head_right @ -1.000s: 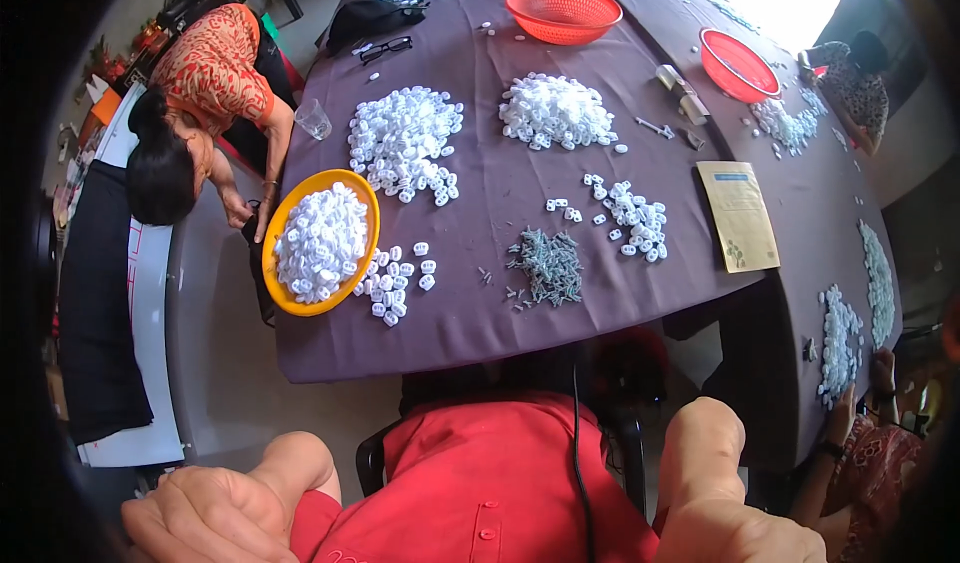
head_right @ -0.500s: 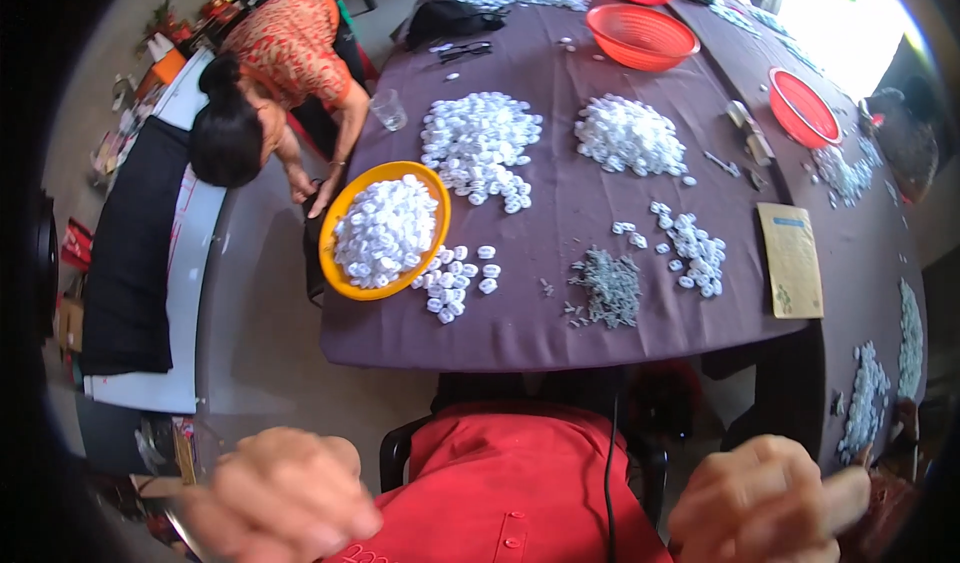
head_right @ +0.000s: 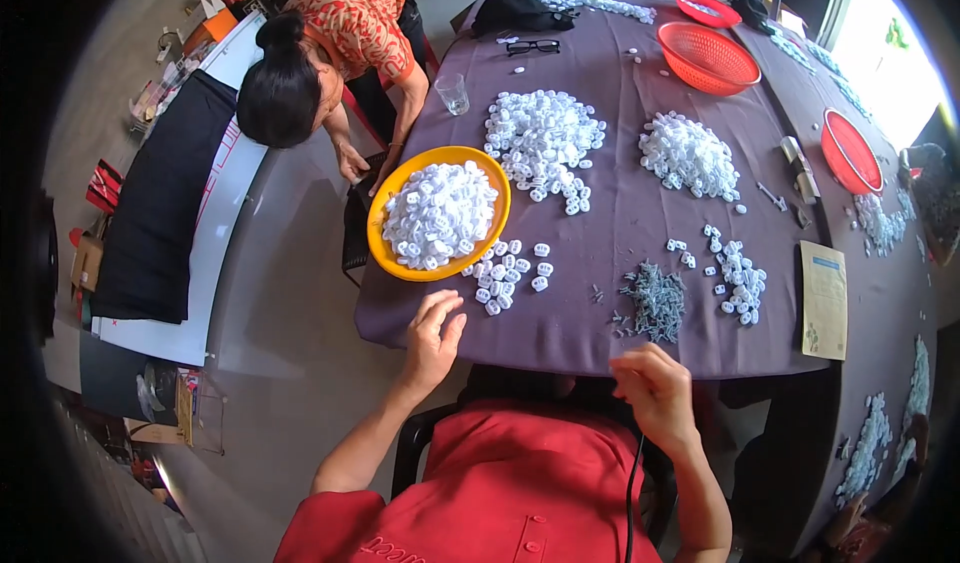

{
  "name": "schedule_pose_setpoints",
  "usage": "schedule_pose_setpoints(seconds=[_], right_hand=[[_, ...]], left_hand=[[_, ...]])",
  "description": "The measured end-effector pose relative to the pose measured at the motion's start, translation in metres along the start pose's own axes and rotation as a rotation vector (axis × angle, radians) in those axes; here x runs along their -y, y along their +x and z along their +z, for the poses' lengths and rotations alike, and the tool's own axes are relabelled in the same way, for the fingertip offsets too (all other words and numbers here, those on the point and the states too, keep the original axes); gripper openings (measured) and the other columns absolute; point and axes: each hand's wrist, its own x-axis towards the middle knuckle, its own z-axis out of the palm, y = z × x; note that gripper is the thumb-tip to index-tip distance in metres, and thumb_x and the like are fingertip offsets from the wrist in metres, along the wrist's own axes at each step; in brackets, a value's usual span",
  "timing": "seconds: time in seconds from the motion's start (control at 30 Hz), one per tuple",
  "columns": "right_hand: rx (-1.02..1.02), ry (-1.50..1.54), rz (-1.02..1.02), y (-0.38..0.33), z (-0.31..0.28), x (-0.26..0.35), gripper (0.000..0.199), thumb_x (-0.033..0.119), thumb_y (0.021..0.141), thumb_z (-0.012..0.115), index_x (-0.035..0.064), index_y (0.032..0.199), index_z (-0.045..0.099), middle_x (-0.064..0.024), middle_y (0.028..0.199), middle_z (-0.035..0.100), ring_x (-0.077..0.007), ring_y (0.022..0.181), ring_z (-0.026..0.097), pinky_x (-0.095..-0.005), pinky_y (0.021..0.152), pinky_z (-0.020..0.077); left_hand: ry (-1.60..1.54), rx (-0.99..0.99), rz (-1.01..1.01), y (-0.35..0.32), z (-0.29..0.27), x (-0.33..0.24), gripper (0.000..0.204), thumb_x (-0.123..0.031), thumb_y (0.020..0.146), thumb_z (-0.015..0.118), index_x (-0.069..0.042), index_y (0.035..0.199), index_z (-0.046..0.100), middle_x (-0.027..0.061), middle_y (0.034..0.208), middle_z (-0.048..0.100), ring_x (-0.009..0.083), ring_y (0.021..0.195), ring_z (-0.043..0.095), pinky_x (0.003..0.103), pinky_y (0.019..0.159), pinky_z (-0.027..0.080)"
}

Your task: The person assembles small white plastic rings by hand, inserting metal inserts into them.

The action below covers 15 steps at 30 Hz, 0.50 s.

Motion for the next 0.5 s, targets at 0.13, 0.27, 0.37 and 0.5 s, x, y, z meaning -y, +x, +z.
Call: schedule_pose_setpoints(seconds=[0.13,0.27,0.37,0.5], right_hand=[[0.166,-0.187,-0.074,0.042,0.028,-0.021,0.014,-0.007,0.081,0.056,-0.002,0.093,0.061,-0.0086,0.08,0.054,-0.016,0.063,0.06,-0.0259,0.054,0.0455],[0.179,-0.447,-0.238,0.082,0.05,-0.041,0.024,0.001,0.076,0.063,0.0008,0.1,0.06,-0.0136,0.086,0.054,-0.0268,0.07,0.059,-0.0348,0.062,0.0474],[0.146,-0.531,-0.225,0.11,0.056,-0.06,0.034,0.005,0.074,0.066,0.0014,0.107,0.058,-0.0153,0.095,0.054,-0.0305,0.081,0.058,-0.0382,0.071,0.0472],[0.133,-0.712,-0.318,0.145,0.071,-0.068,0.049,0.013,0.074,0.07,0.0002,0.118,0.054,-0.0166,0.118,0.051,-0.0337,0.111,0.049,-0.0413,0.093,0.0408]], left_hand=[[0.151,0.036,-0.047,0.0,0.022,0.026,0.045,-0.019,0.085,0.064,0.008,0.117,0.05,0.0231,0.118,0.051,0.038,0.111,0.05,0.043,0.095,0.04],[0.23,0.08,0.004,0.005,0.032,0.026,0.067,-0.035,0.085,0.064,0.007,0.13,0.039,0.0259,0.128,0.042,0.04,0.118,0.042,0.045,0.099,0.035],[0.283,0.129,0.018,0.007,0.032,0.023,0.076,-0.043,0.084,0.062,0.008,0.133,0.034,0.0267,0.131,0.038,0.0404,0.122,0.037,0.047,0.103,0.03],[0.376,0.125,-0.013,0.008,0.036,0.028,0.088,-0.055,0.083,0.056,0.008,0.137,0.026,0.027,0.136,0.033,0.0414,0.127,0.03,0.051,0.106,0.021]])
